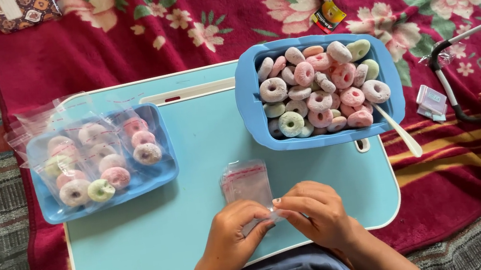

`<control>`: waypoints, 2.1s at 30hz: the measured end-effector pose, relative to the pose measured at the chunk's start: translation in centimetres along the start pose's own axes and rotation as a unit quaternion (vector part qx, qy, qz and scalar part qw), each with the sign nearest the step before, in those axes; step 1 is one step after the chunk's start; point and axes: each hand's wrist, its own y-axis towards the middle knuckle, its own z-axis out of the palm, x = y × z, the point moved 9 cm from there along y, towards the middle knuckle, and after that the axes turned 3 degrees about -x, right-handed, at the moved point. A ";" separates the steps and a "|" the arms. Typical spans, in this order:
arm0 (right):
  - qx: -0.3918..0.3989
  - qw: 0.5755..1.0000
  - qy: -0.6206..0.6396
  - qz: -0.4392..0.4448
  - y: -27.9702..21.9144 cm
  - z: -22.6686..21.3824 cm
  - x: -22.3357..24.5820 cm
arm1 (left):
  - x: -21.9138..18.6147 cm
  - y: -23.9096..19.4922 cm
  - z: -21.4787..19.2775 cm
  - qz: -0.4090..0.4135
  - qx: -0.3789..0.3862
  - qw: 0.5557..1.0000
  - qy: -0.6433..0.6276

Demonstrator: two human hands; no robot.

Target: The person places small donut-shaped confectionery pieces into plastic bags using a spoon and by hand, then seals the bags and arranges them on a small blue table.

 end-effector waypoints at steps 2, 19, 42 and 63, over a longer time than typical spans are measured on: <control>-0.001 1.000 -0.002 0.001 -0.1 -0.1 -0.1 | -0.3 0.2 0.1 0.000 0.007 1.000 -0.004; 0.006 1.000 0.006 -0.001 -0.5 -0.3 -0.5 | -0.1 -0.3 0.7 -0.003 -0.001 1.000 0.005; -0.135 0.896 -0.422 0.027 8.2 -12.1 -7.0 | 2.0 -1.2 -1.5 -0.116 -0.125 0.985 -0.015; 0.011 0.999 -0.034 0.039 6.0 -5.8 -0.8 | -0.4 -0.1 -4.1 -0.042 -0.176 0.981 0.072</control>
